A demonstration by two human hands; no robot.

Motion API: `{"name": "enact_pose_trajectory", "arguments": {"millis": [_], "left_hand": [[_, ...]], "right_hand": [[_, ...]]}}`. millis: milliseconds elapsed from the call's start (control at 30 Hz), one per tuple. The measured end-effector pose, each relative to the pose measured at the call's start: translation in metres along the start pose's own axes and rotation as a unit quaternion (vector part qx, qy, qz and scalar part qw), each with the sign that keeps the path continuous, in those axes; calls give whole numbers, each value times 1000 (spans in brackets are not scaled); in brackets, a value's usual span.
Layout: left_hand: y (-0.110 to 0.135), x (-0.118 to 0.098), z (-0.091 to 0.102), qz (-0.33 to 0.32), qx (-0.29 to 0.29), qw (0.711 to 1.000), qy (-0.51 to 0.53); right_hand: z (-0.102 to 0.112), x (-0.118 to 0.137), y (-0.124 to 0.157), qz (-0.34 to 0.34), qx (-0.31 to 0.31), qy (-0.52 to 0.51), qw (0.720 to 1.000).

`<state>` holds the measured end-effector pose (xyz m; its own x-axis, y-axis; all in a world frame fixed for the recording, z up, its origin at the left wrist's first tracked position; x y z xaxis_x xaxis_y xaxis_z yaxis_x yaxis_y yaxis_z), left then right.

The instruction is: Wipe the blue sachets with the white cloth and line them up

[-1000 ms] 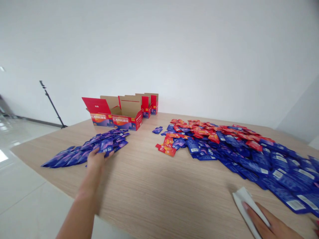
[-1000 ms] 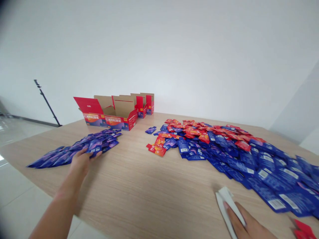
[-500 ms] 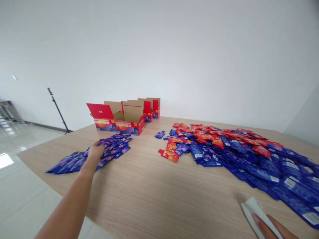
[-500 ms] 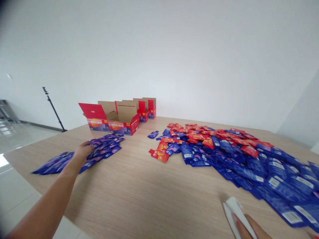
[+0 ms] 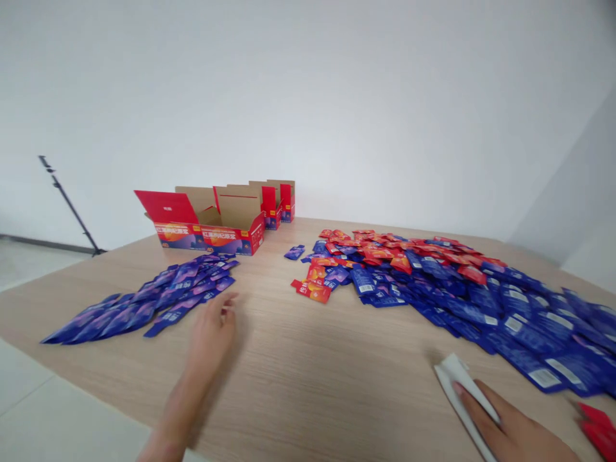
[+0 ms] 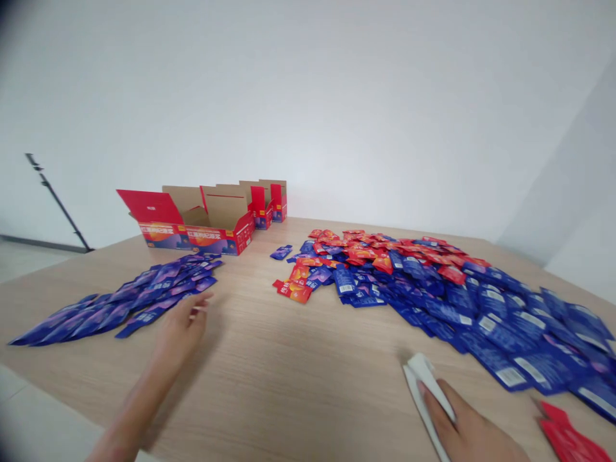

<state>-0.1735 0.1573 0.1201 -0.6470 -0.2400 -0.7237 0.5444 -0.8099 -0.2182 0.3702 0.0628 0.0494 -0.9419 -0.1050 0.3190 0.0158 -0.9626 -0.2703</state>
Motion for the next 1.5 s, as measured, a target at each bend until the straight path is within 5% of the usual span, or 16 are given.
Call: {"name": "enact_pose_trajectory", "arguments": {"millis": [133, 233, 333, 533, 833, 1067, 1300, 1400, 1500], "left_hand": [[86, -38, -51, -91, 157, 982, 49], [119, -50, -65, -106, 215, 969, 64], [124, -54, -70, -94, 218, 970, 60], [119, -44, -76, -75, 209, 973, 55], [115, -41, -79, -81, 222, 971, 46], [115, -32, -85, -107, 230, 966, 47], [116, -32, -84, -122, 232, 964, 43], [122, -38, -82, -110, 244, 962, 59], [141, -48, -86, -73, 308, 941, 117]], "right_hand": [[40, 38, 0, -105, 55, -49, 992], [70, 31, -6, -81, -18, -91, 992], [99, -21, -4, -139, -103, 3, 985], [131, -131, 11, -272, -113, 116, 949], [127, -194, 16, -339, -44, 184, 922], [123, -180, 16, -330, -27, 169, 928], [156, -153, 19, -373, -138, 59, 916], [159, -114, 17, -339, -190, -63, 919], [136, -42, 21, -274, -203, -194, 920]]}}
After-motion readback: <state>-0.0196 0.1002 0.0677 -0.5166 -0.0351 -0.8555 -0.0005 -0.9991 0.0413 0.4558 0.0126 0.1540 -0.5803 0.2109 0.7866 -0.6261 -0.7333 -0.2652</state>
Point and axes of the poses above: each hand's wrist, its own y-axis away from the middle knuckle, its own z-axis out of the back of the hand, x = y × z, the point moved 4 cm from there along -y, towards the middle knuckle, and after that the axes turned 13 degrees about z, right-handed, at the moved point
